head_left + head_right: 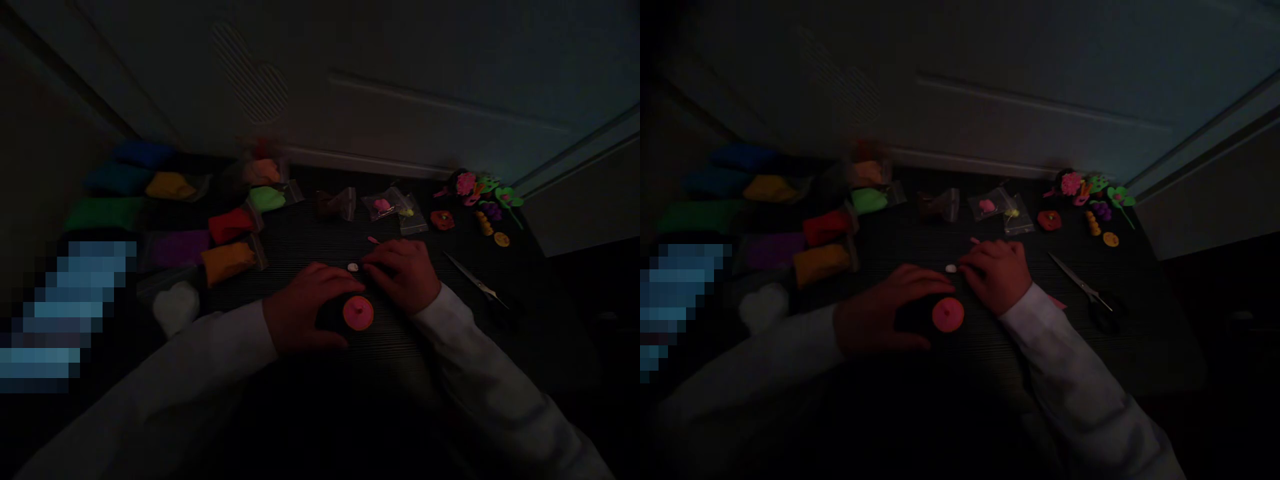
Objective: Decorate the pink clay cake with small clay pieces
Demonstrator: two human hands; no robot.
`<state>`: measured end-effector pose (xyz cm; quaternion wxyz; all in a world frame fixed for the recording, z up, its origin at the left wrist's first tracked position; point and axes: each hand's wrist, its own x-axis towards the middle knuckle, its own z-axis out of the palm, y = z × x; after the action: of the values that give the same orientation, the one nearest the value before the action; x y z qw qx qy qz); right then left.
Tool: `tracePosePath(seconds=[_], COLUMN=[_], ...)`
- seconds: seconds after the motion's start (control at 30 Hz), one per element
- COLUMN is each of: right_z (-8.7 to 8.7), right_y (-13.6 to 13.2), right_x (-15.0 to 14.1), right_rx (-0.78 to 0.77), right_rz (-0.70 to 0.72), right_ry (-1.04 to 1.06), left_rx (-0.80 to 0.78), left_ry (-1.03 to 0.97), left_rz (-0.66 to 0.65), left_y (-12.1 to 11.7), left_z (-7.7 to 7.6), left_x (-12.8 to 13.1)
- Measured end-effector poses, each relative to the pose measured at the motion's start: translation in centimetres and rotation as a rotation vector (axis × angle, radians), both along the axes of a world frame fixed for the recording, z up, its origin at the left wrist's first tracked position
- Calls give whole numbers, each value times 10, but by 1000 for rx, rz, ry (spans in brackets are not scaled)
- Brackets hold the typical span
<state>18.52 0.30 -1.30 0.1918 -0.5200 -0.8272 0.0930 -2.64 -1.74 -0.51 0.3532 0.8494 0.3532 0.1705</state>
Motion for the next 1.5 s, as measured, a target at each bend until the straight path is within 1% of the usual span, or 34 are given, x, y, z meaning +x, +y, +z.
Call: tracePosePath(seconds=[0.03,0.07,0.17,0.23,0.27,0.4,0.5,0.6,0.7,0.83,0.93,1.0,1.13,1.2,1.37,1.5], right_z=[-1,-1,-2,-2,-2,-2,-3,-3,-2,4,5,4,1,0,0,1], right_y=[0,-1,-1,-1,-1,-2,-2,-1,-2,-4,-4,-4,-2,-2,-2,-3], right_x=[-2,-3,-6,-7,-7,-9,-9,-9,-8,-5,-3,-2,-2,-2,-2,-2], right_rx=[2,3,3,15,26,70,98,111,124,182,202,210,269,285,290,279], right_rz=[15,28,52,55,54,71,87,95,82,74,96,109,102,95,91,110], right_ry=[-37,-64,-110,-127,-134,-174,-198,-193,-140,-62,-47,-48,-51,-48,-33,-30], left_rx=[-1,6,63,122,149,215,239,259,215,40,-118,-175,-195,-216,-227,-205], left_ry=[-13,-19,36,113,150,241,268,256,199,64,-26,-63,-138,-171,-194,-194], left_rz=[1,31,197,248,255,199,192,198,231,338,361,364,408,410,387,408], left_y=[2,5,14,20,22,28,29,30,29,28,28,29,30,30,30,29], left_z=[3,6,9,8,6,-3,-9,-10,-6,2,2,-1,-8,-10,-11,-11], left_x=[-3,-4,-2,5,10,25,30,30,29,28,28,28,29,29,28,28])
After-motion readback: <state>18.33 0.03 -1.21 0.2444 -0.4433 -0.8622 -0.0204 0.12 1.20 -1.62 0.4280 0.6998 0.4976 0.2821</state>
